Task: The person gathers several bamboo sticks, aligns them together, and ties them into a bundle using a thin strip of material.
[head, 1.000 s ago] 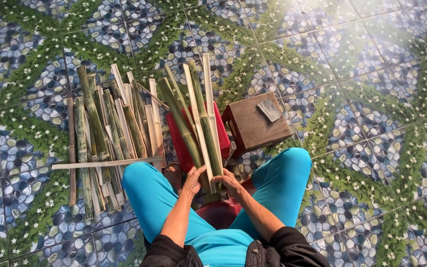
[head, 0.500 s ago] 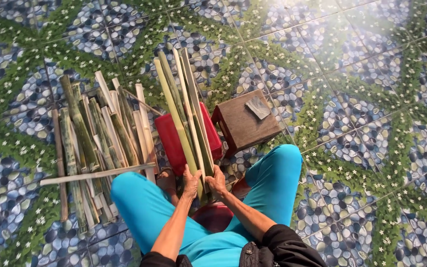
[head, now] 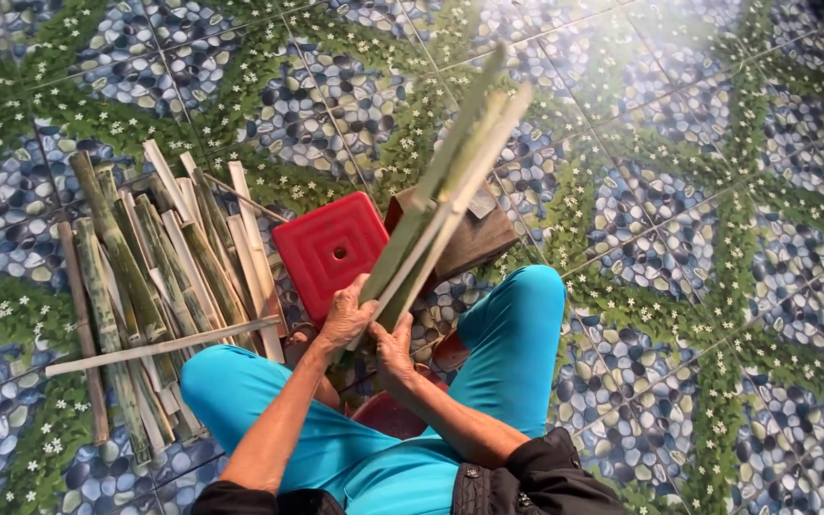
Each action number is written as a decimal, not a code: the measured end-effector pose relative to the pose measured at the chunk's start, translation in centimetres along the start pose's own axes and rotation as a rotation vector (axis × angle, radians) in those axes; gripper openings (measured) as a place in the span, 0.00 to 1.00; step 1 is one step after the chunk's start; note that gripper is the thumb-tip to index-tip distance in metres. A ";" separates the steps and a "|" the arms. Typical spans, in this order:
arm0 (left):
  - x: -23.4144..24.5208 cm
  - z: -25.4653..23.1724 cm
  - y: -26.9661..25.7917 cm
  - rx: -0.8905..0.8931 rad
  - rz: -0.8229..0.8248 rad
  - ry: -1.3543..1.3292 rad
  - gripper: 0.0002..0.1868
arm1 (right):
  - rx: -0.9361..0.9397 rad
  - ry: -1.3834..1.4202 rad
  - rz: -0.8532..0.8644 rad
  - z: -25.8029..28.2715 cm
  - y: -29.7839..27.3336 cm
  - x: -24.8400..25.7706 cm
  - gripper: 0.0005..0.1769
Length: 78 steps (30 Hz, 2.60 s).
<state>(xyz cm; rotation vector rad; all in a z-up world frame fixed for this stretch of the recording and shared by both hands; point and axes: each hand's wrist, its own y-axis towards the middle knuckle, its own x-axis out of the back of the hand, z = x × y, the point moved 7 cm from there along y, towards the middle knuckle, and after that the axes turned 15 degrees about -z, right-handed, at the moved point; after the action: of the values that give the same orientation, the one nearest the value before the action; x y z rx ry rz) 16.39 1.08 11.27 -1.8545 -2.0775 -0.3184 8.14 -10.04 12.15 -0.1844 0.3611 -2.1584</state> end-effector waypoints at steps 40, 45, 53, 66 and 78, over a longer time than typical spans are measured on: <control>4.9 13.9 9.2 0.009 0.001 0.806 0.10 | -0.827 0.225 0.298 -16.1 1.8 -7.0 0.31; 5.7 15.6 7.9 -0.033 0.077 0.820 0.28 | -0.847 0.254 0.287 -13.0 2.8 -6.3 0.22; 6.4 20.2 6.3 0.009 0.004 0.774 0.38 | -0.806 0.232 0.137 -18.9 7.6 -3.9 0.27; 7.2 19.6 7.6 -0.140 -0.041 0.945 0.21 | -0.764 0.155 -0.201 -22.3 10.4 -2.0 0.15; 5.1 17.0 7.0 -0.350 -0.147 1.016 0.32 | -0.847 0.027 -0.100 -17.5 8.1 2.1 0.11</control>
<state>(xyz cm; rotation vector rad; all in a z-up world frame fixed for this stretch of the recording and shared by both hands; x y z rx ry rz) 21.15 13.16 -2.73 -1.2286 -1.4585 -1.3903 8.61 -12.87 -7.08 -0.6531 1.2892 -1.9771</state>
